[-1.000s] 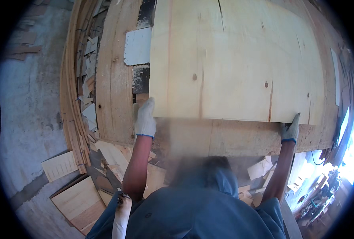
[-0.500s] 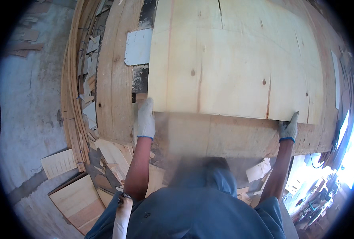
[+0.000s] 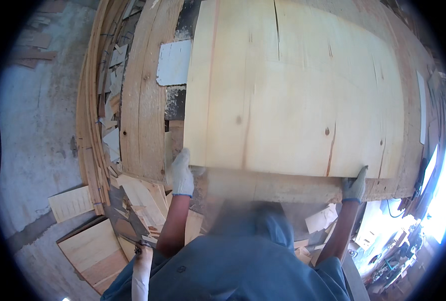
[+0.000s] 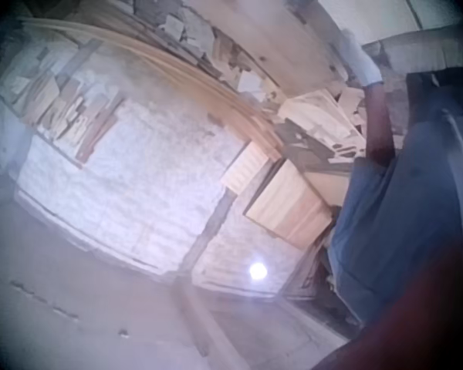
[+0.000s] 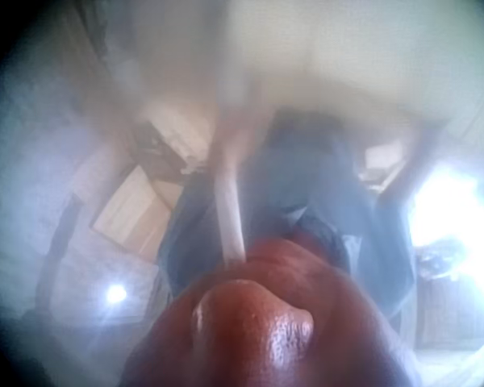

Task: The person uses a hand saw to cut a piece of plywood on a workbench. They then place a paper template on the plywood, trace its outline with a pencil, and proceed to cut along the marked line.

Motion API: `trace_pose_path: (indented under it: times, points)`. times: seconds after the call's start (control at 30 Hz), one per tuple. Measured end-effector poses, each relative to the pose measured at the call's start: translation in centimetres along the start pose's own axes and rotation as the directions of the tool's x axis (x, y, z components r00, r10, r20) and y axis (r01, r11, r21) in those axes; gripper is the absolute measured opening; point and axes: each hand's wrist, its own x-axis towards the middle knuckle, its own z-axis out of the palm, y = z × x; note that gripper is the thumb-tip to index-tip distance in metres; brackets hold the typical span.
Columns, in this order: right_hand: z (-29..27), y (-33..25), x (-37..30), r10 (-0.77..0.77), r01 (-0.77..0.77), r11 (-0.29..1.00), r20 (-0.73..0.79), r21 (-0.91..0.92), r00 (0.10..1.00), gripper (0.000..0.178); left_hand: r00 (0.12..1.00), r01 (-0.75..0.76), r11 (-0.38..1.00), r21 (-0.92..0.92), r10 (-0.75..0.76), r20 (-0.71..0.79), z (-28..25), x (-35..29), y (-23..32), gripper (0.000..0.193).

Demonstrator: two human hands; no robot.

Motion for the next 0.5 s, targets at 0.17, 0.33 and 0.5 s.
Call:
trace_pose_path:
  times: [0.17,0.33,0.5]
  points:
    - [-0.6,1.1,-3.1,-0.474,0.43,0.635,0.116,-0.642,0.873,0.081,0.993,0.088,0.993,-0.075,-0.093,-0.076,-1.7,-0.7,-2.7,0.032]
    - [0.7,0.3,-2.8,-0.522,0.405,0.513,0.1,-0.756,0.847,0.087,0.998,0.0,0.999,0.046,0.003,-0.058,0.1,0.7,0.9,0.033]
    - [2.6,-1.0,-0.4,-0.571,0.457,0.502,0.115,-0.734,0.813,0.088,0.999,-0.031,0.995,0.09,0.027,0.041,1.1,4.7,3.1,0.038]
